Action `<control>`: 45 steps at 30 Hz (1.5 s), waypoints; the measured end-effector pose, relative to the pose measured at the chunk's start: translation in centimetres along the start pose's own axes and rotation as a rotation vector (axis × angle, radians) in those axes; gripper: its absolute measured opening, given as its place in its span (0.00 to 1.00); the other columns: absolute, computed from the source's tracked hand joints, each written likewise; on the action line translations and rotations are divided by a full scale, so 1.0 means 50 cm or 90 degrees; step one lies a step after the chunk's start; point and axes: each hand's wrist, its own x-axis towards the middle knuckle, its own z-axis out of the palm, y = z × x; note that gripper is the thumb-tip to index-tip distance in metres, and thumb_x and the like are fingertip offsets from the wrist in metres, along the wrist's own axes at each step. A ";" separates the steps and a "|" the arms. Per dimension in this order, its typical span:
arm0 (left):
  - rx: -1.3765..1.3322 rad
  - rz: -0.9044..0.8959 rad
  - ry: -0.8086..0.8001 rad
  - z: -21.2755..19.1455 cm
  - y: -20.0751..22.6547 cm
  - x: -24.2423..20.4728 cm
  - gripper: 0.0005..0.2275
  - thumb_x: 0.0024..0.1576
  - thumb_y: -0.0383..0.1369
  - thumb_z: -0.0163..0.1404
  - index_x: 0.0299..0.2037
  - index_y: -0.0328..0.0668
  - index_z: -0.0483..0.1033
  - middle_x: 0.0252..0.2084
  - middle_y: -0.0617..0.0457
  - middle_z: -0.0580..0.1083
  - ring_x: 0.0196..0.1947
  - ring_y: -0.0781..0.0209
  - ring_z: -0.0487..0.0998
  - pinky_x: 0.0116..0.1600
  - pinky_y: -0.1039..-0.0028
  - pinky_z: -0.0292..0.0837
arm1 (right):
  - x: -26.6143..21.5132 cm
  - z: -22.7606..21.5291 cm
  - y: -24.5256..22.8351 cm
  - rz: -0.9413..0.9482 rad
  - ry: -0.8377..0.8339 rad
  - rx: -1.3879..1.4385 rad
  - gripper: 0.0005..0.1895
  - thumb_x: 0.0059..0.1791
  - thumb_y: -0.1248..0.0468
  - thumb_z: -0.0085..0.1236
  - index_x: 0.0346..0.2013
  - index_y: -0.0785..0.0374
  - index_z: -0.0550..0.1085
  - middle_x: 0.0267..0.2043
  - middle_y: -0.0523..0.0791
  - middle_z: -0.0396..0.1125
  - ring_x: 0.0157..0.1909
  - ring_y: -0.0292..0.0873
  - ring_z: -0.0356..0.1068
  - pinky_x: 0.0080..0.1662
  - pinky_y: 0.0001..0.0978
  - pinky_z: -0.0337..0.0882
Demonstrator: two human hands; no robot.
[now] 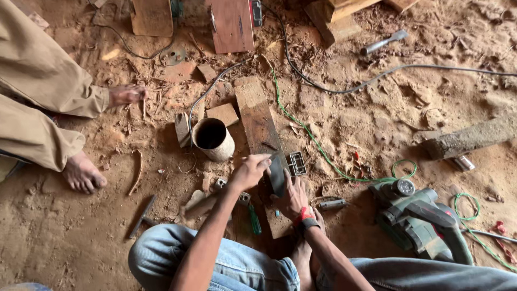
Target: The person sharpens a metal tool on a grinding stone while sitting on the floor. They repeatedly rub the tool against the stone and occasionally inspect the edge.
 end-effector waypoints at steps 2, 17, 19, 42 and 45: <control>0.230 -0.048 0.012 0.027 -0.025 0.008 0.11 0.67 0.33 0.40 0.45 0.39 0.77 0.29 0.49 0.75 0.13 0.68 0.64 0.14 0.75 0.58 | -0.006 0.005 -0.001 0.015 -0.015 0.008 0.58 0.39 0.49 0.70 0.75 0.61 0.47 0.55 0.60 0.58 0.58 0.62 0.60 0.60 0.53 0.63; 0.728 0.146 0.084 0.096 -0.199 0.013 0.09 0.62 0.30 0.43 0.29 0.42 0.70 0.20 0.50 0.66 0.17 0.60 0.64 0.23 0.62 0.59 | 0.020 0.069 0.053 -0.156 0.130 -0.171 0.49 0.45 0.38 0.59 0.75 0.50 0.53 0.79 0.50 0.32 0.77 0.59 0.35 0.68 0.67 0.43; 0.741 0.132 0.054 0.091 -0.195 0.025 0.11 0.63 0.30 0.41 0.27 0.43 0.69 0.19 0.52 0.64 0.16 0.62 0.62 0.23 0.63 0.58 | 0.029 0.066 0.038 -0.169 0.042 -0.141 0.47 0.45 0.37 0.58 0.73 0.48 0.56 0.80 0.47 0.31 0.79 0.59 0.32 0.70 0.65 0.40; 0.694 0.071 -0.086 0.119 -0.156 -0.043 0.07 0.62 0.28 0.40 0.37 0.40 0.73 0.32 0.43 0.74 0.28 0.51 0.76 0.37 0.55 0.73 | -0.018 0.113 0.113 -0.288 -0.135 -0.183 0.23 0.50 0.54 0.49 0.58 0.58 0.70 0.81 0.43 0.30 0.81 0.54 0.30 0.72 0.65 0.35; 0.690 0.140 0.000 0.132 -0.157 -0.056 0.08 0.59 0.30 0.42 0.39 0.39 0.74 0.33 0.44 0.75 0.30 0.46 0.77 0.35 0.52 0.73 | -0.023 0.109 0.100 -0.313 -0.051 -0.234 0.20 0.52 0.55 0.50 0.59 0.49 0.72 0.84 0.41 0.33 0.83 0.54 0.32 0.72 0.67 0.39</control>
